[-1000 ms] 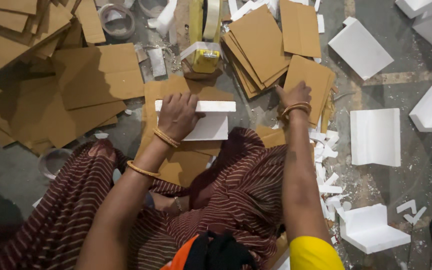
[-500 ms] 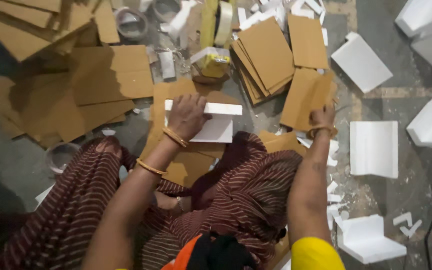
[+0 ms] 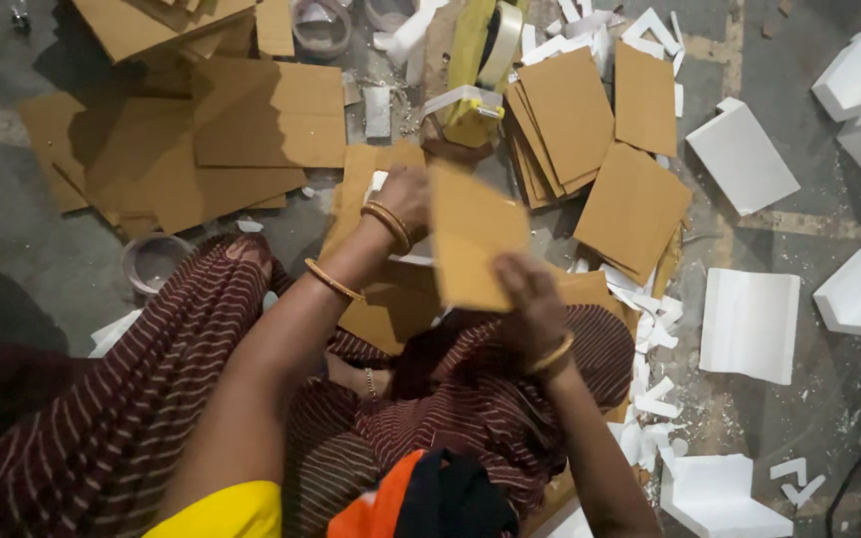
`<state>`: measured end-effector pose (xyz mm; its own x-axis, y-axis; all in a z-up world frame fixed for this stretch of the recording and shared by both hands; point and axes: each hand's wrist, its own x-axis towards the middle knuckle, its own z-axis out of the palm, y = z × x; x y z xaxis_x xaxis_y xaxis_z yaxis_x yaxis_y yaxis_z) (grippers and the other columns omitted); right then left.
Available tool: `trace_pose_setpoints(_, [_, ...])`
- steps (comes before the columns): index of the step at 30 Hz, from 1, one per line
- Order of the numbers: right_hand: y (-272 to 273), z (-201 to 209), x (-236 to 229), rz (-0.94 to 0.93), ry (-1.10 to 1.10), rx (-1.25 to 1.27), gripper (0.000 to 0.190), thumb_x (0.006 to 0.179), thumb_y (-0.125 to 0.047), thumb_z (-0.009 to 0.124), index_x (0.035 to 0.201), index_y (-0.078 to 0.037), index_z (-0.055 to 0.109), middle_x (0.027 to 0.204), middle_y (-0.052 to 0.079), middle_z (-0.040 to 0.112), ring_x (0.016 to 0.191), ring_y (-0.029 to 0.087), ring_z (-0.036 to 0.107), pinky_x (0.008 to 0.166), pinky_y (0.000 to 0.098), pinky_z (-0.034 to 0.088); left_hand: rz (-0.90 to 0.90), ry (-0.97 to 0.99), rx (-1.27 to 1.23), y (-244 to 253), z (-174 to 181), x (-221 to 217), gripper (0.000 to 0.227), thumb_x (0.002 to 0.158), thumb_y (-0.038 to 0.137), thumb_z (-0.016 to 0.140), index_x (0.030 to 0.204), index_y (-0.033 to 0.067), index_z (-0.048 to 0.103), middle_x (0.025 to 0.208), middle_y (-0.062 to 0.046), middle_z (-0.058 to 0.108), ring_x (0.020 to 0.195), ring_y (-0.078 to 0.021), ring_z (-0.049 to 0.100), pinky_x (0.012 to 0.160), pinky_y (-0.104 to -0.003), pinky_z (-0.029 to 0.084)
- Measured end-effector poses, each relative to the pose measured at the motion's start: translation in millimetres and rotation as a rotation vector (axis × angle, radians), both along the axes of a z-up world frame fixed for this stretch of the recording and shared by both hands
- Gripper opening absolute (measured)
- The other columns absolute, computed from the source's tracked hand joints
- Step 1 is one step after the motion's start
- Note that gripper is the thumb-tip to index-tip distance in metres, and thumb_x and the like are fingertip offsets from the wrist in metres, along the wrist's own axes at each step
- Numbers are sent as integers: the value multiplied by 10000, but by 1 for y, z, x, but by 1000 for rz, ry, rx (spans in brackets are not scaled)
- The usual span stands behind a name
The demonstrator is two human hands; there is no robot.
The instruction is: The person sits on the floor and assembles small white boxes by inserting white foam inserts into brown cardboard sleeves. They repeatedly pick up a foam piece, slide it into a cardboard sleeve, and place the assembled unit aside.
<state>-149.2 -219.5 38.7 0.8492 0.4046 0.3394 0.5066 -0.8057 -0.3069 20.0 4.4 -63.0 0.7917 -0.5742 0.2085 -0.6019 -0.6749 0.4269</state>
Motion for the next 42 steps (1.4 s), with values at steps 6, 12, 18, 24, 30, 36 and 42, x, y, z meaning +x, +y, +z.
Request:
trace_pose_setpoints(6, [27, -30, 3, 114, -61, -149, 563, 899, -18, 662, 1443, -104, 546, 1536, 171, 480, 1390, 360, 503, 1184, 470, 428, -161, 154, 61, -3, -35, 29, 348, 938, 403, 550, 1189, 176, 632, 1061, -118, 725, 971, -343, 707, 765, -507, 547])
trace_pose_setpoints(12, [7, -102, 14, 117, 219, -700, 469, 808, -161, 625, 1276, -183, 625, 1558, 190, 427, 1335, 414, 500, 1042, 532, 476, -242, 455, 232, 4, 9, 41, 549, 817, 542, 657, 1252, 207, 671, 1170, -131, 730, 1093, -352, 682, 924, -475, 529])
trace_pose_setpoints(18, [26, -138, 48, 1, 348, -606, 509, 884, -225, 654, 1380, -142, 571, 1554, 243, 391, 1187, 438, 563, 840, 494, 557, -207, 500, 203, 0, 29, 38, 664, 886, 736, 523, 1273, 220, 680, 1182, -152, 724, 1102, -387, 668, 950, -478, 513])
trace_pose_setpoints(24, [73, -96, 61, -45, 375, -444, 692, 772, -376, 714, 1399, -146, 532, 1476, 207, 432, 1274, 449, 490, 851, 534, 535, -107, 427, 206, -3, 56, 21, 649, 802, 699, 631, 1156, 156, 681, 1101, -150, 732, 1029, -365, 691, 877, -476, 536])
trace_pose_setpoints(30, [77, -87, 52, -41, 338, -596, 793, 790, -422, 659, 1504, -132, 471, 1534, 240, 376, 1405, 480, 324, 1091, 630, 340, 22, 8, 23, 8, 42, -9, 456, 756, 451, 797, 977, 85, 635, 877, -133, 696, 828, -342, 694, 743, -458, 540])
trace_pose_setpoints(36, [64, -139, 42, -71, 308, -435, 651, 942, -387, 574, 1507, -85, 460, 1569, 223, 373, 1481, 457, 288, 1208, 583, 229, 9, -135, -5, 9, 35, -8, 509, 750, 441, 821, 1000, 66, 585, 851, -125, 657, 804, -327, 679, 702, -459, 509])
trace_pose_setpoints(42, [64, -154, 48, -94, 278, -485, 640, 867, -311, 585, 1452, -66, 497, 1561, 211, 397, 1480, 470, 266, 1185, 581, 230, 78, -12, -61, 3, 52, -9, 471, 743, 384, 804, 1008, 54, 599, 850, -165, 662, 776, -379, 667, 698, -487, 506])
